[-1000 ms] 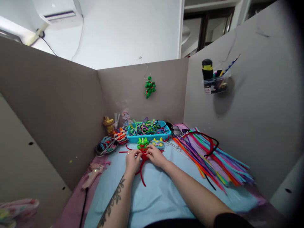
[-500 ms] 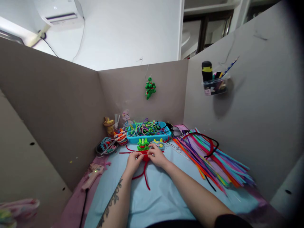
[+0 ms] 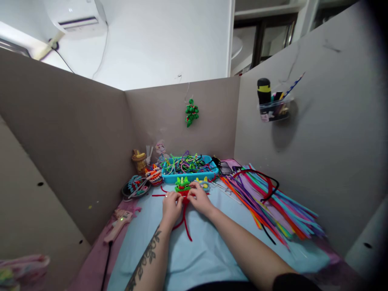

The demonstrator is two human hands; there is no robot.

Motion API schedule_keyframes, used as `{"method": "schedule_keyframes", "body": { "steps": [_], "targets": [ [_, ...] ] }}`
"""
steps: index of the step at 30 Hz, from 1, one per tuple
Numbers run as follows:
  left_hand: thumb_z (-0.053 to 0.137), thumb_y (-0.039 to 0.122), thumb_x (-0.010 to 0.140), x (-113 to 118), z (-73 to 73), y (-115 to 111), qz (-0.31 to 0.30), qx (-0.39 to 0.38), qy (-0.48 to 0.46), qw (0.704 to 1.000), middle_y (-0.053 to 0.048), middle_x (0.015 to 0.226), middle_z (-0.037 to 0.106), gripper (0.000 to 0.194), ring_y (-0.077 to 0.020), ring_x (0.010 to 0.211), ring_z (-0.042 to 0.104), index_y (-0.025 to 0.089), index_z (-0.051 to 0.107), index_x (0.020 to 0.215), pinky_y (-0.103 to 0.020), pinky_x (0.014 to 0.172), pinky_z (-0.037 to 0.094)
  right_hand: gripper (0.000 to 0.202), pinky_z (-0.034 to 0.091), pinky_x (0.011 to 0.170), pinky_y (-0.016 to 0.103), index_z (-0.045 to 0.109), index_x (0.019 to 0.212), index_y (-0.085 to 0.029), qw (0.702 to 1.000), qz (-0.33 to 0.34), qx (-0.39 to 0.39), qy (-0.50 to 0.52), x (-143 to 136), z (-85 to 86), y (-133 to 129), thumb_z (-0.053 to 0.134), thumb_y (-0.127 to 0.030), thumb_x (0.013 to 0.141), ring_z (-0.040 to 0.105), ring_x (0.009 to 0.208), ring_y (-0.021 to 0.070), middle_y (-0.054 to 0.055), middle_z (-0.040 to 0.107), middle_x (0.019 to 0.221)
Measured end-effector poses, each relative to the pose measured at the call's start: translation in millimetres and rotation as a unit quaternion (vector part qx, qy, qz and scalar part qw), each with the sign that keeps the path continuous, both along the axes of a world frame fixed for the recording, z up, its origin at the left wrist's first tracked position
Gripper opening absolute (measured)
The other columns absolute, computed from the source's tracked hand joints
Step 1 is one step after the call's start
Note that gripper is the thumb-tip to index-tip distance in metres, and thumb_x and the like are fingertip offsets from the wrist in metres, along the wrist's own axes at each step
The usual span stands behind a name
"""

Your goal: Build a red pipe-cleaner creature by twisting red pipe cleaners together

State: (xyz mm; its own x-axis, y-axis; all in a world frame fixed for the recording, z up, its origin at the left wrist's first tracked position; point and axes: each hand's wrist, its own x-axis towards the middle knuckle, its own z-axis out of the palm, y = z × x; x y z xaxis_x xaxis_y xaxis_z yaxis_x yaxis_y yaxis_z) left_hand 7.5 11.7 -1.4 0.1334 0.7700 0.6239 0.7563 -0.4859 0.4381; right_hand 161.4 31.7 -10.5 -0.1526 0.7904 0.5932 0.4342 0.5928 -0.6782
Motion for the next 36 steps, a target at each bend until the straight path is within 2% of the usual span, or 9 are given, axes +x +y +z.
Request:
{"method": "schedule_keyframes", "body": {
  "steps": [4,9,13,17,22,26,30,36],
  "targets": [
    [0.047,0.023,0.079,1,0.1,-1,0.019,0.016,0.01,1.0,-0.003,0.069,0.056,0.018,-0.0165,0.07,0.05,0.019,0.057,0.064,-0.028,0.066,0.034,0.01,0.035,0.093,0.04,0.061,0.062,-0.018,0.999,-0.046,0.022,-0.013,-1,-1.1,2,0.055,-0.012,0.069,0.046,0.102,0.0219,0.007,0.047,0.105],
    [0.048,0.023,0.08,2,-1.7,-2,0.025,0.01,0.012,1.0,-0.003,0.07,0.057,0.018,-0.0166,0.071,0.051,0.019,0.059,0.066,-0.029,0.067,0.036,0.007,0.03,0.098,0.04,0.065,0.066,-0.019,1.0,-0.004,-0.011,-0.011,-1,1.8,-2,0.058,-0.018,0.07,0.042,0.11,0.0233,0.006,0.046,0.113],
    [0.049,0.026,0.081,0,-0.9,-2,-0.01,0.01,-0.002,1.0,-0.003,0.074,0.06,0.017,-0.0175,0.075,0.053,0.02,0.063,0.073,-0.03,0.071,0.038,0.01,0.032,0.096,0.034,0.065,0.065,-0.018,0.998,0.028,-0.047,0.025,-1,2.9,-2,0.057,-0.018,0.071,0.044,0.11,0.021,0.007,0.047,0.114],
    [0.052,0.026,0.079,-6,0.1,0,-0.01,0.033,-0.042,0.999,-0.005,0.082,0.059,0.014,-0.0188,0.082,0.054,0.021,0.065,0.083,-0.033,0.076,0.04,0.01,0.033,0.095,0.033,0.064,0.064,-0.018,0.998,0.011,-0.044,0.047,5,-0.4,4,0.056,-0.017,0.071,0.046,0.107,0.0204,0.006,0.047,0.109],
    [0.05,0.029,0.081,-5,-2.0,-4,-0.008,0.015,-0.091,0.996,-0.004,0.077,0.057,0.015,-0.0165,0.073,0.054,0.02,0.062,0.081,-0.029,0.068,0.044,0.011,0.032,0.097,0.034,0.063,0.063,-0.019,0.998,-0.017,-0.018,0.06,8,-3.4,8,0.056,-0.018,0.071,0.046,0.105,0.0193,0.005,0.047,0.11],
    [0.048,0.027,0.082,0,-3.4,-8,-0.005,0.003,-0.06,0.998,-0.004,0.084,0.06,0.016,-0.016,0.076,0.056,0.021,0.062,0.088,-0.028,0.07,0.044,0.011,0.034,0.096,0.033,0.063,0.063,-0.019,0.998,-0.008,-0.019,0.06,5,-2.8,4,0.056,-0.019,0.072,0.046,0.107,0.0193,0.006,0.046,0.111],
    [0.049,0.024,0.081,-1,-4.3,-7,0.011,0.004,-0.018,1.0,-0.004,0.084,0.06,0.014,-0.017,0.079,0.056,0.021,0.063,0.082,-0.029,0.072,0.044,0.011,0.036,0.093,0.033,0.064,0.064,-0.018,0.998,-0.002,-0.037,0.058,3,-4.8,3,0.055,-0.019,0.071,0.048,0.104,0.0198,0.006,0.045,0.111],
    [0.049,0.02,0.08,1,-5.1,-5,-0.034,0.019,-0.072,0.997,-0.004,0.08,0.063,0.014,-0.0168,0.077,0.057,0.02,0.063,0.081,-0.03,0.073,0.045,0.012,0.036,0.094,0.036,0.063,0.06,-0.017,0.996,-0.034,-0.058,0.055,3,-9.6,8,0.055,-0.017,0.069,0.048,0.103,0.0223,0.008,0.046,0.109]
  ]
}}
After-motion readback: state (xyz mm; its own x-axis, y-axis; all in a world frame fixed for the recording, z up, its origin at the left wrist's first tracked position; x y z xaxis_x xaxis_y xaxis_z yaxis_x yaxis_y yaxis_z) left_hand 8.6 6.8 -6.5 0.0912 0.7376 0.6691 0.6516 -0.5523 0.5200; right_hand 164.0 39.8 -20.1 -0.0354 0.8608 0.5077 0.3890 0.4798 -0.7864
